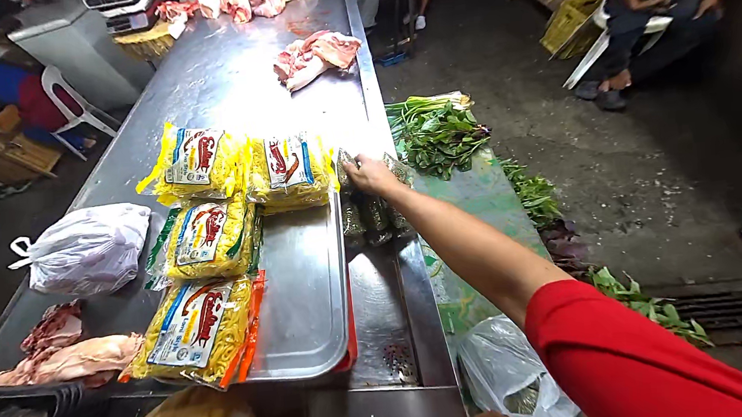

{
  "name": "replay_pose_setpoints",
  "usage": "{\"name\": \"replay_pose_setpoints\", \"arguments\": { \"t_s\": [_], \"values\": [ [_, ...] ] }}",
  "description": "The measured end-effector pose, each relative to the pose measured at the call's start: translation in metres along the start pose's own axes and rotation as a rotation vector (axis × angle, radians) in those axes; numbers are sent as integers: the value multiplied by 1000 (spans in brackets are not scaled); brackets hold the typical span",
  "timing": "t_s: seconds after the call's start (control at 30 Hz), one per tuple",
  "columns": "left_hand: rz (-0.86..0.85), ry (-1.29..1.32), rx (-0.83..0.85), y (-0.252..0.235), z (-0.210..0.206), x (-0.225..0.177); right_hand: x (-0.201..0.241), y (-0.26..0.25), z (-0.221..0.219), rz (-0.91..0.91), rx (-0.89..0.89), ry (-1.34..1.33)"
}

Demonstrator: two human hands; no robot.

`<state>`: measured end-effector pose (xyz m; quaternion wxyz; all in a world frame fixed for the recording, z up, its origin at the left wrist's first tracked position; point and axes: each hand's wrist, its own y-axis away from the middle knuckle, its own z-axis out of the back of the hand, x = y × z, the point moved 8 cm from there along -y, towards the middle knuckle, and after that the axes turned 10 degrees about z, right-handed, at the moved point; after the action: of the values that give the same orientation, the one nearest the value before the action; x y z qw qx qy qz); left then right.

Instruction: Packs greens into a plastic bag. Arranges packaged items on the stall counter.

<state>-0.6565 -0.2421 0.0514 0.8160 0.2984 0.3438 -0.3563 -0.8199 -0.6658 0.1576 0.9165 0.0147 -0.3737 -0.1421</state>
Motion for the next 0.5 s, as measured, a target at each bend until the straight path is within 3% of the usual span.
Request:
{"name": "replay_pose_setpoints", "arguments": {
  "t_s": [0.13,0.27,0.4,0.5],
  "values": [
    [56,-66,12,-2,-8,3,-9,2,11,53,-64,-71],
    [6,-17,-190,1,-8,9,-24,15,29,161,-140,-134],
    [-41,-11,-259,2,-6,5,-49,32,37,216,-47,-117],
    [-7,-68,-184,-1,-9,5,-42,28,40,208,-3,-46]
  ]
}}
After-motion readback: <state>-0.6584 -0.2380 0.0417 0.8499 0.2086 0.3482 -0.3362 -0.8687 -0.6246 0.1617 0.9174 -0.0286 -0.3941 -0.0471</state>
